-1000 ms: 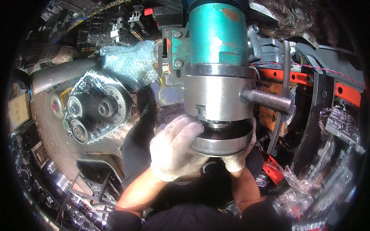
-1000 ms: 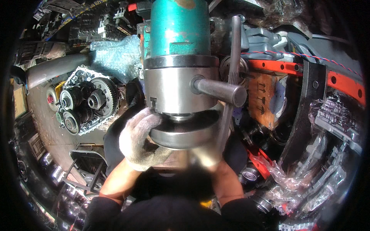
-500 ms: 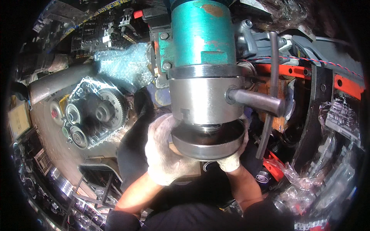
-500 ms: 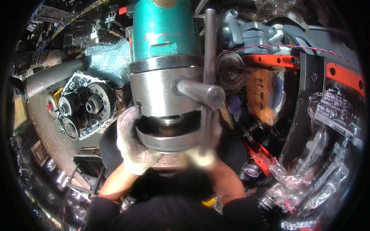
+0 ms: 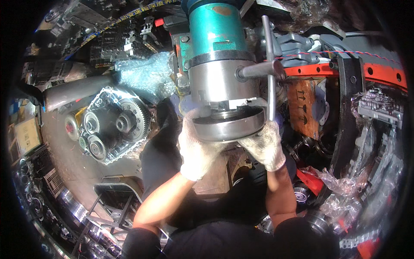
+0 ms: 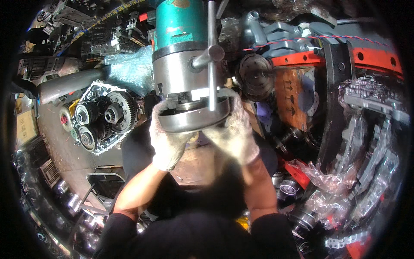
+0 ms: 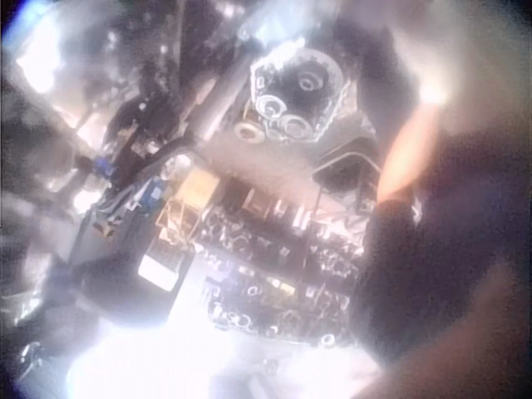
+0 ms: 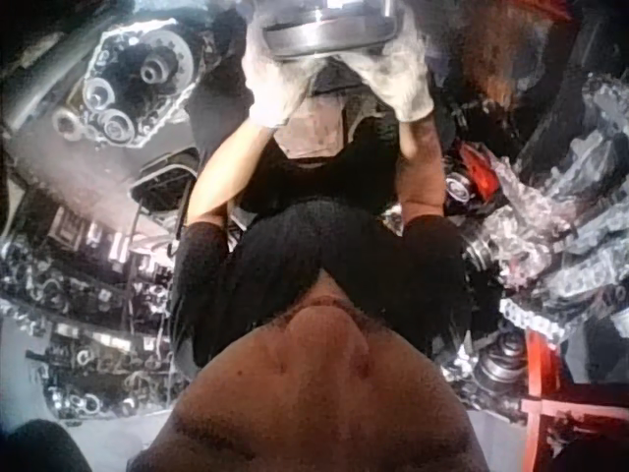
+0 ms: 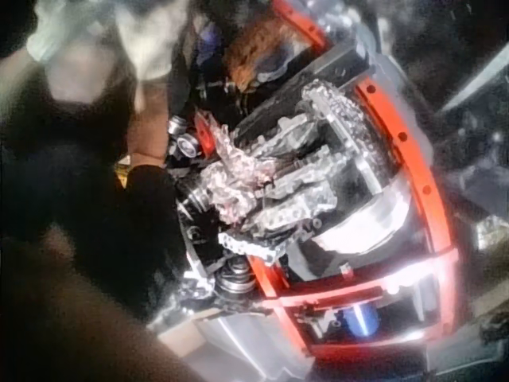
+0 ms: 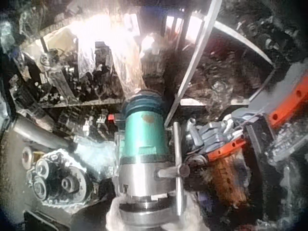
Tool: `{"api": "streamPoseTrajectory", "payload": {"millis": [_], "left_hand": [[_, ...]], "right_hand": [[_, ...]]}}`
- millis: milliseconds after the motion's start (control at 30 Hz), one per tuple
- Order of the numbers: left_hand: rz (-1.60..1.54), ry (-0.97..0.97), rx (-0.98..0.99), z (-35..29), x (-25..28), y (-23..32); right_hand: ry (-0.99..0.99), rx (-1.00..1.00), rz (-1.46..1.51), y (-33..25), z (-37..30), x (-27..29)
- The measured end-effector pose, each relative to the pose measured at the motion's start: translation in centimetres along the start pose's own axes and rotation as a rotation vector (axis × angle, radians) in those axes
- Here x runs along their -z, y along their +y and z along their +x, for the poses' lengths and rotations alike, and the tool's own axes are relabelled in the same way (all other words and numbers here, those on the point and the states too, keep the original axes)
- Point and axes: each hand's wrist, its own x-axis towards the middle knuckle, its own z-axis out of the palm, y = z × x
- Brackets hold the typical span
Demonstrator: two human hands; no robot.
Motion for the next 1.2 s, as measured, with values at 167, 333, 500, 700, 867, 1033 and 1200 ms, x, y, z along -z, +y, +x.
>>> {"api": "streamPoseTrajectory", "payload": {"millis": [167, 333, 500, 700, 867, 1033, 1200], "left_hand": [[-0.014, 0.05, -0.058, -0.4, 0.0, 0.5], [0.039, -0.047, 0.059, -1.5, 1.4, -0.8], [-0.222, -0.234, 0.12, -1.9, 3.1, -3.4], [-0.611, -0.573, 0.206, -3.7, 5.3, -3.5], [-0.613, -0.549, 0.202, -5.2, 6.4, -3.3], [-0.513, -0.534, 0.222, -5.7, 6.9, -3.5], [-0.503, -0.511, 0.221, -5.4, 7.0, -3.5]], "right_hand": [[-0.218, 0.122, 0.089, -0.7, -0.7, 4.3], [-0.176, 0.212, 0.276, -6.8, -0.2, 7.7], [-0.007, 0.868, -0.774, -13.8, 2.9, 10.8], [-0.202, 0.914, -0.685, -16.3, 4.2, 8.4], [-0.174, 1.635, -0.983, -15.5, 9.8, 10.5], [0.073, 1.775, -1.074, -13.4, 12.1, 10.6], [0.116, 1.331, -1.101, -12.8, 13.2, 7.4]]}}
